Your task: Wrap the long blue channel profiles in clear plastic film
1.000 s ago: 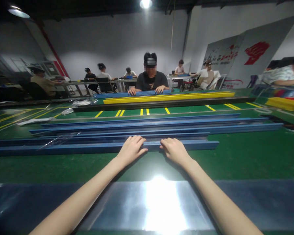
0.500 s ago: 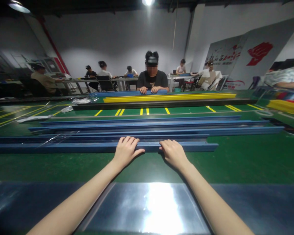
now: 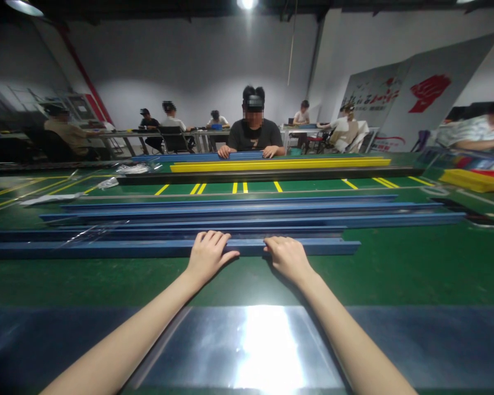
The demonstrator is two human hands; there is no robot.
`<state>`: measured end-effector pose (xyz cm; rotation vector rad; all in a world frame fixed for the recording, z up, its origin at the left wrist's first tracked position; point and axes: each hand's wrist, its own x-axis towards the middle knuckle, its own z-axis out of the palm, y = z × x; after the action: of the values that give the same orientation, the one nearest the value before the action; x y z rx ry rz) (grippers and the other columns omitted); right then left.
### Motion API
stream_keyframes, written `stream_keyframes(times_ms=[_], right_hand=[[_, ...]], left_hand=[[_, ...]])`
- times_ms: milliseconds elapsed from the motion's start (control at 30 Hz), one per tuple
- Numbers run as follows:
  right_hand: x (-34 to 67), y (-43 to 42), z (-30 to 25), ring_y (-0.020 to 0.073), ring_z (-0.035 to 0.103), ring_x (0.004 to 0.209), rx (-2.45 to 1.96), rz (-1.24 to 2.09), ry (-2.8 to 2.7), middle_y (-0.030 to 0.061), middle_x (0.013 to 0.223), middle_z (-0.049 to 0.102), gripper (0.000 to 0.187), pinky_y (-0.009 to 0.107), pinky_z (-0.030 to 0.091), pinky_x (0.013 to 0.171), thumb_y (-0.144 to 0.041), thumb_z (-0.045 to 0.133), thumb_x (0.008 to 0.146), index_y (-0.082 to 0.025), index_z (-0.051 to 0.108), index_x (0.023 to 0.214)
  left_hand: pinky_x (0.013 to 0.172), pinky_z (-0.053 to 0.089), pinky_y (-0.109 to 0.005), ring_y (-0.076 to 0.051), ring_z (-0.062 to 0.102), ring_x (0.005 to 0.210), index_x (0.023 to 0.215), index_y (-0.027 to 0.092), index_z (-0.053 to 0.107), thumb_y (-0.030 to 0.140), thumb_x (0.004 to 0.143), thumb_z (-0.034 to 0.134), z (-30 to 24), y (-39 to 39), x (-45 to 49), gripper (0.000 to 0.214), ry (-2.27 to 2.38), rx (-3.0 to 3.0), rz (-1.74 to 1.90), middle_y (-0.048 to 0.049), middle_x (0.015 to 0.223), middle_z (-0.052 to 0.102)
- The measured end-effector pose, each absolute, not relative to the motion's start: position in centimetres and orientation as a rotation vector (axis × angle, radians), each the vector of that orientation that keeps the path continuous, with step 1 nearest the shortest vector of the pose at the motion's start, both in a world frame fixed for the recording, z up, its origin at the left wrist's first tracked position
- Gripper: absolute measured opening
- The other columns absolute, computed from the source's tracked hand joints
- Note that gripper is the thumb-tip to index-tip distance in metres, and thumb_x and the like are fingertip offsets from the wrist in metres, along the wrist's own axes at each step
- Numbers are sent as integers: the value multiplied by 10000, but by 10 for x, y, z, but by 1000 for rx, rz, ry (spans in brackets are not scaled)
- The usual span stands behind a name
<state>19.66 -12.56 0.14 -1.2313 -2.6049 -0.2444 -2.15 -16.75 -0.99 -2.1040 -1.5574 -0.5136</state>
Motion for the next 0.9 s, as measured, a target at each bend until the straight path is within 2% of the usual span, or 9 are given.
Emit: stream_keyframes(times_ms=[467, 900], right_hand=[[225, -129, 12, 179, 606, 854, -1401, -211, -2619, 33, 996, 657, 261, 239, 341, 577, -236, 373, 837, -235, 605, 956], [240, -122, 2, 186, 574, 879, -1393, -236, -2528, 70, 986, 645, 307, 269, 368, 722, -280, 340, 852, -186, 592, 998]], left_hand=[[797, 348, -361, -233, 529, 926, 1155, 139, 492, 433, 779, 538, -8, -169, -16, 479, -1391, -2194, -523, -111, 993, 610], [772, 355, -367, -238, 515, 933, 1033, 162, 549, 439, 788, 521, -8, -166, -17, 371, -1457, -2197, -491, -109, 1000, 603]])
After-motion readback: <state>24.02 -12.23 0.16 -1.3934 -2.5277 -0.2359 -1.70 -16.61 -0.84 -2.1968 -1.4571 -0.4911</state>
